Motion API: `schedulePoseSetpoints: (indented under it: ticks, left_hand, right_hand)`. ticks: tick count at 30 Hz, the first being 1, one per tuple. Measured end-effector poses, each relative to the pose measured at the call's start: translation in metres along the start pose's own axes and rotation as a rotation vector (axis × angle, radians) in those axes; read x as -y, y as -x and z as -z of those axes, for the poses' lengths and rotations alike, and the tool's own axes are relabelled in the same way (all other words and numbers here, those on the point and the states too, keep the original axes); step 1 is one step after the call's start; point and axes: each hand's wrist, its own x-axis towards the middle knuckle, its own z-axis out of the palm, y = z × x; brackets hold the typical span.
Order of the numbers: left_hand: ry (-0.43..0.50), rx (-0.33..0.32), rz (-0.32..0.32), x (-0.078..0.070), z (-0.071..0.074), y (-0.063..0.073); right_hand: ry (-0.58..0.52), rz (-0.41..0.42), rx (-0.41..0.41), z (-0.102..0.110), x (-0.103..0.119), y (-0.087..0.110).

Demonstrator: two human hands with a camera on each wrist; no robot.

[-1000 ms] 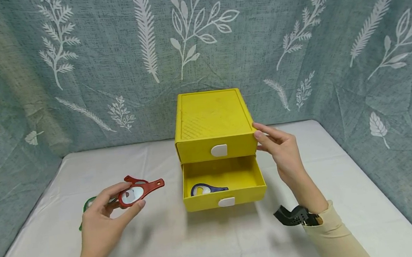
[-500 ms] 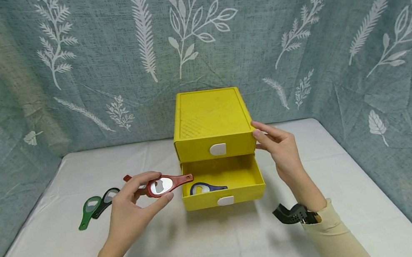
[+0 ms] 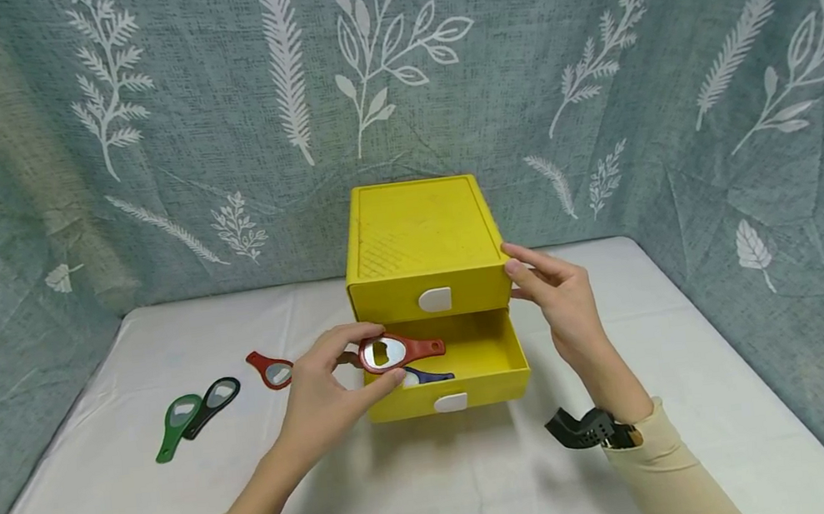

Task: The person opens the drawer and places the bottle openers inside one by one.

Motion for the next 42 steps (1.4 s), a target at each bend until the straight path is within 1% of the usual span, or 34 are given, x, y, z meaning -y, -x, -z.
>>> schedulePoseSetpoints:
  ticks: [5, 7, 8, 10, 13, 15, 18, 21, 24, 28, 31, 33, 35, 38, 40, 42]
  left_hand:
    - [-0.084, 0.046, -0.040, 0.003, -0.013, -0.011]
    - [-0.114, 0.043, -0.060, 0.002, -0.015, -0.013]
    - [-0.127, 0.030, -0.070, 0.002, -0.014, -0.013]
    - [-0.137, -0.018, -0.078, 0.003, -0.012, -0.012]
    - [-0.150, -0.096, -0.041, 0.005, -0.002, -0.007]
    - [-0.146, -0.127, 0.008, 0.009, 0.007, -0.002]
    - [-0.150, -0.148, 0.100, 0.016, 0.023, 0.007]
    - [-0.175, -0.166, 0.183, 0.025, 0.041, 0.017]
    - [-0.203, -0.191, 0.245, 0.034, 0.061, 0.028]
    - [-0.257, -0.207, 0.364, 0.046, 0.093, 0.044]
    - [-0.303, -0.220, 0.482, 0.057, 0.121, 0.057]
    - [-0.314, -0.238, 0.549, 0.066, 0.138, 0.066]
    - [-0.321, -0.259, 0.620, 0.074, 0.152, 0.075]
    - [-0.305, -0.273, 0.684, 0.086, 0.166, 0.086]
    - [-0.292, -0.269, 0.701, 0.092, 0.169, 0.091]
    - [-0.282, -0.240, 0.697, 0.097, 0.170, 0.094]
  right_hand:
    - [0.001, 0.010, -0.005, 0.000, 0.001, 0.000]
    - [-0.003, 0.005, -0.005, 0.001, 0.001, 0.000]
    - [-0.006, 0.002, -0.004, 0.000, 0.001, 0.000]
    - [-0.004, 0.000, 0.001, 0.001, 0.001, 0.000]
    - [-0.002, 0.003, 0.008, 0.001, 0.001, 0.000]
    - [0.003, 0.009, 0.009, 0.000, 0.002, 0.000]
    - [0.004, 0.012, 0.009, 0.000, 0.002, 0.000]
    - [0.002, 0.008, 0.010, 0.000, 0.003, 0.000]
    - [0.000, 0.008, 0.007, 0.000, 0.002, 0.001]
    - [-0.005, 0.012, 0.005, -0.001, 0.001, 0.000]
    - [-0.007, 0.016, 0.007, -0.001, 0.001, 0.000]
    - [-0.007, 0.016, 0.006, -0.001, 0.001, 0.000]
    - [-0.008, 0.014, 0.002, -0.001, 0.001, 0.000]
    - [-0.010, 0.007, -0.003, -0.002, 0.001, 0.000]
    - [-0.012, 0.009, -0.005, -0.002, 0.001, 0.000]
    - [-0.016, 0.016, -0.005, -0.002, 0.001, 0.000]
